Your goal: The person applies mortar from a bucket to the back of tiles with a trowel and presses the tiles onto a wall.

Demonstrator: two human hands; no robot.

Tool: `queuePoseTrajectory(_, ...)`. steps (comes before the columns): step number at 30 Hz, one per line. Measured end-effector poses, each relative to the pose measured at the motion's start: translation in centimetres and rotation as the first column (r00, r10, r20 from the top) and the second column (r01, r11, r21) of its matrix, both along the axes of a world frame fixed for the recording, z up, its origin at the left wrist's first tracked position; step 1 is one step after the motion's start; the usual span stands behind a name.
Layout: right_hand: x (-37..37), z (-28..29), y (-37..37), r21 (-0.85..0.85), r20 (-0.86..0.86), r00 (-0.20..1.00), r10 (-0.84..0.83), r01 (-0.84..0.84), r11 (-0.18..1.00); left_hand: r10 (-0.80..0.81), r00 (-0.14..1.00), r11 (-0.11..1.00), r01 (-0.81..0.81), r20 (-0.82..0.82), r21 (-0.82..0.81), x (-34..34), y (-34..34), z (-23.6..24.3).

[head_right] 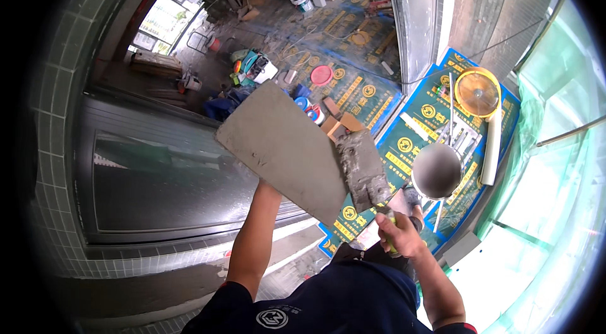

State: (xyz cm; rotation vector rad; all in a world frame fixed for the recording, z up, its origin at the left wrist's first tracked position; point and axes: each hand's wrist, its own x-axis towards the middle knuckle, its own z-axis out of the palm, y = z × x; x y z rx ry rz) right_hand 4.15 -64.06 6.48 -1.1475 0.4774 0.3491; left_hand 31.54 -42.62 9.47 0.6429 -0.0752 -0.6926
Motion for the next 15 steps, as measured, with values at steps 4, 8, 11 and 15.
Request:
queuePoseTrajectory(4,0.9,0.7,1.2,0.152,0.013,0.993,0.114,-0.114,0.982,0.055,0.998,0.969,-0.06,0.027,0.238,-1.3,-1.4,-2.0)
queuePoseTrajectory(8,2.5,3.0,0.9,0.233,0.092,0.989,0.117,-0.136,0.963,0.006,0.977,0.824,-0.124,0.211,0.553,-2.3,-2.9,-6.7)
queuePoseTrajectory(11,1.9,2.3,0.1,0.457,0.078,0.993,-0.092,0.046,0.888,-0.23,0.913,0.573,-0.153,0.338,0.805,-3.9,-4.4,-8.1)
queuePoseTrajectory(15,-1.4,-1.8,-2.0,0.423,-0.02,0.985,-0.169,0.161,0.892,-0.466,0.839,0.073,-0.279,0.28,0.958,-2.6,2.4,-16.3)
